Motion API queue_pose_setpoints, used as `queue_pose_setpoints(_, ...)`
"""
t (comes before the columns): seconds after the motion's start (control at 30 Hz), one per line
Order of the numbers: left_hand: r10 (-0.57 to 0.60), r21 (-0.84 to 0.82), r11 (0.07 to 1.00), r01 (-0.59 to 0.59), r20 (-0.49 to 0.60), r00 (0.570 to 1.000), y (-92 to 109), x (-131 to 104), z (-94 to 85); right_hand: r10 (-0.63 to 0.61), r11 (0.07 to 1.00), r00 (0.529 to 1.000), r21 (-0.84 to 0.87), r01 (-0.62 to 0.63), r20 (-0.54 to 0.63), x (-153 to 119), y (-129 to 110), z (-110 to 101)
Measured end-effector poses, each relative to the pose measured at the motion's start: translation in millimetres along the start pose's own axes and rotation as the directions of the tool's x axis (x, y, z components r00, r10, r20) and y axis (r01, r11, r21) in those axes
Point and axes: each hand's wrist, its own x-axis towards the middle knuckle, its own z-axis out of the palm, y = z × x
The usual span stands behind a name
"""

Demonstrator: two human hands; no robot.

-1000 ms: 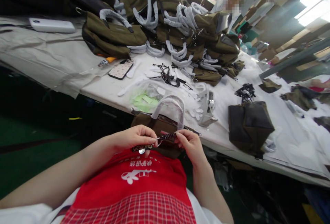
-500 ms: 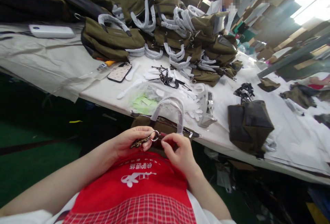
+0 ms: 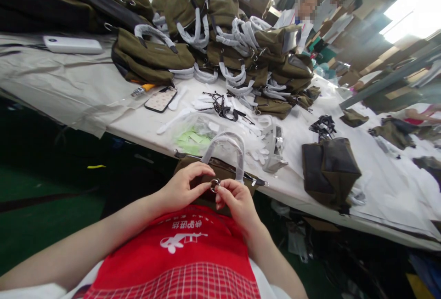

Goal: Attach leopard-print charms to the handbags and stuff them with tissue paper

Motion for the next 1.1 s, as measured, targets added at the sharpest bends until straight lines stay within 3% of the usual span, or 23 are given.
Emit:
queue_pose_setpoints(0.07,0.141,0.14,0.98,-0.141,0.005,0.99,11.8,0.4,-4.0,0.025,1.0,0.999,0.001,-0.025,0.043,-0.1,-0.4,-2.4)
queue_pose_setpoints(0.2,0.181,0.155,0.966,-0.208,0.172,0.968,29.3,1.8,-4.7,0.044,0.996,0.995,0.067,-0.05,0.088,0.3,0.2,-4.7)
queue_pose_setpoints(0.37,0.136,0.17,0.972,-0.159,0.141,0.981,28.5,6.1,-1.6,0.026,0.994,0.994,0.099,-0.036,0.106,0.1,2.5,-9.2)
queue_pose_setpoints(0.53,0.149,0.198,0.965,-0.173,0.131,0.98,27.9,7.1,-4.3,0.02,1.0,0.995,-0.022,-0.018,0.102,0.3,-0.9,-16.8)
queue_pose_setpoints(0.63,0.106,0.12,0.986,-0.119,0.11,0.988,27.5,5.6,0.5,-0.105,0.987,0.986,-0.111,0.12,0.13,0.7,-5.3,-19.9)
queue_pose_setpoints(0.73,0.036,0.027,0.999,-0.037,0.024,0.999,24.4,4.4,10.4,-0.206,0.97,0.962,-0.091,0.224,0.177,-0.1,-2.7,-20.2)
queue_pose_setpoints(0.87,0.049,0.093,0.995,-0.043,-0.056,0.997,21.3,7.8,19.7,-0.096,0.989,0.99,0.126,0.083,0.104,-2.9,13.7,-16.4)
queue_pose_setpoints(1.0,0.072,0.136,0.988,-0.069,-0.021,0.997,21.8,16.6,24.0,0.039,0.931,0.992,0.357,-0.079,0.118,-6.3,24.9,-13.2)
queue_pose_setpoints(1.1,0.086,0.151,0.985,-0.085,0.005,0.996,22.4,22.5,29.4,0.052,0.896,0.99,0.433,-0.103,0.127,-9.1,25.2,-15.1)
